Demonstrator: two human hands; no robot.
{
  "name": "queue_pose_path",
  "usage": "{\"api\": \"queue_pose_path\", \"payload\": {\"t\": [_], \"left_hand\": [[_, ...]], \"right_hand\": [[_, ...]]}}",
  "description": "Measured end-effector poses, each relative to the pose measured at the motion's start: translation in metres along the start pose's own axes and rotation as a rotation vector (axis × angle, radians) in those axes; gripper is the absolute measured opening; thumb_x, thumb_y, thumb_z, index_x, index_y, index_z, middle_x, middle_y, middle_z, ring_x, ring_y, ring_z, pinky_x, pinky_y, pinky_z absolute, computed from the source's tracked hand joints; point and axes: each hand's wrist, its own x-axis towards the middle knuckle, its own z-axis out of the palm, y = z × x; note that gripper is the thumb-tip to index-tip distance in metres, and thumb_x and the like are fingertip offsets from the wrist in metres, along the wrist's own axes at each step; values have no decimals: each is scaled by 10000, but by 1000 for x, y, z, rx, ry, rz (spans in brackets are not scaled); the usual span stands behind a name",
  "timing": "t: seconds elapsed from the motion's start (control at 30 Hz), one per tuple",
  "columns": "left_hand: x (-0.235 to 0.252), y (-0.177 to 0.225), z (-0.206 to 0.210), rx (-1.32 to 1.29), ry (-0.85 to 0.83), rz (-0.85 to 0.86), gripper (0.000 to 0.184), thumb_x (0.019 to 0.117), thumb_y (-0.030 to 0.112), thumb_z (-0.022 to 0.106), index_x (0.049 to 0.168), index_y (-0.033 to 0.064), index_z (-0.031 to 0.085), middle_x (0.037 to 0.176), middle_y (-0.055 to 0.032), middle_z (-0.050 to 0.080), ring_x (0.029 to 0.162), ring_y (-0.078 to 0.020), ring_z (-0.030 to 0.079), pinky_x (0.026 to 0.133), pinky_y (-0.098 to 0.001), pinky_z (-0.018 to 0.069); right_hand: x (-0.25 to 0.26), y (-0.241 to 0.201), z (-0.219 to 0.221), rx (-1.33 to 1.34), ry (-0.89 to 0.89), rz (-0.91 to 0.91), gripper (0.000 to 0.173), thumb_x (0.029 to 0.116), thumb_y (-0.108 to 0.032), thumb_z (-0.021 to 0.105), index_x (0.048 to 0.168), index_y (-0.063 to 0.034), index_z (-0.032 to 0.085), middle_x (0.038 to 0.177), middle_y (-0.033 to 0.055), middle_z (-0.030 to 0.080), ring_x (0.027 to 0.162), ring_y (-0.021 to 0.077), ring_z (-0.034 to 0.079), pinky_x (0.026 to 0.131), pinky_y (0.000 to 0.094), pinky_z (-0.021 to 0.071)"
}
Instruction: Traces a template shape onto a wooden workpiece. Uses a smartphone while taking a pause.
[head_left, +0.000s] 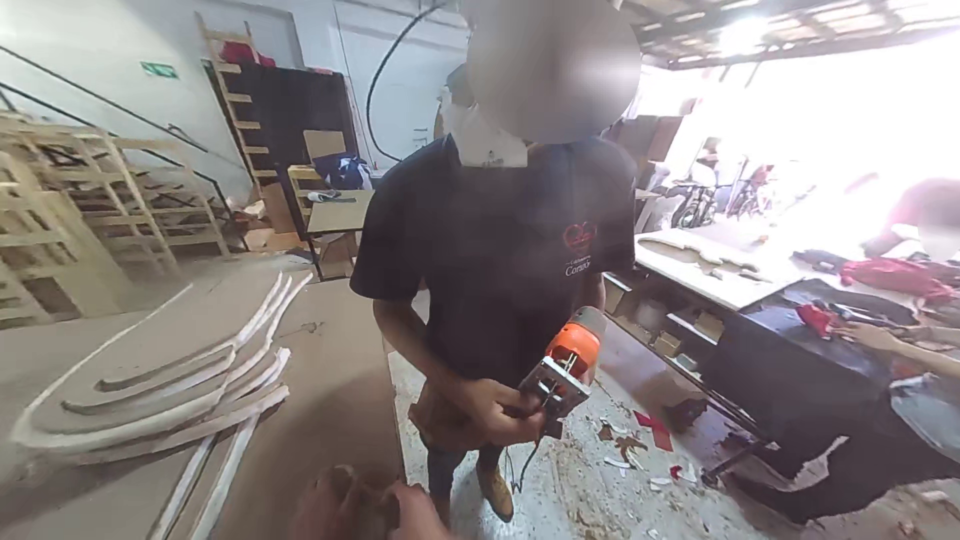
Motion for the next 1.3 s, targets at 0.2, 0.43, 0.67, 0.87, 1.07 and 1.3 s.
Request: {"api": "queue_pose_path", "payload": {"t": [0.2,0.43,0.67,0.87,1.07,1.3], "left_hand": [[-13,18,-19,61,-147,-66,733,978,543,598,1527,80,449,1501,-261,492,1373,-458,491,1079,-651,429],[-6,-23,10,-96,30,-9,762,916,537,658,1542,156,450,1525,-121,517,1384,-382,494,1080,-639,423],[1,-22,14,-130,48,-10,842,864,618,665,1550,181,446,1513,-83,530,1378,-340,503,1065,-627,432],[-19,-5,-16,-179,66,2,680,923,596,620,1434,149,566,1445,-158,576,1347,-400,530,1026,-665,447],[-23,2,-28,-276,2,18,698,937,539,630,1408,28,559,1447,-272,538,1365,-484,481,1076,-706,380],[-51,45,-84,52,-403,-108,701,1059,408,510,1608,43,273,1663,-192,286,1535,-371,282,1221,-565,261]], "right_hand": [[0,13,-1,-4,-15,18,608,812,-93,778,1392,-149,604,1223,168,698,1104,335,686,921,586,568],[29,22,-10,-82,188,-200,286,980,-104,595,1240,-9,668,1061,128,722,897,186,712,787,382,616],[56,-8,-10,324,179,-290,330,1093,-125,403,1164,54,673,828,67,743,674,132,709,624,323,630],[59,-56,7,23,172,-156,283,1053,-156,547,1037,73,712,818,119,722,715,140,686,712,330,597],[52,-47,51,310,375,-249,320,1068,-71,465,1192,204,571,1022,267,700,929,214,713,835,309,598],[43,-49,41,528,381,-8,384,1109,-217,419,1194,86,640,1058,184,703,957,193,677,921,400,552]]}}
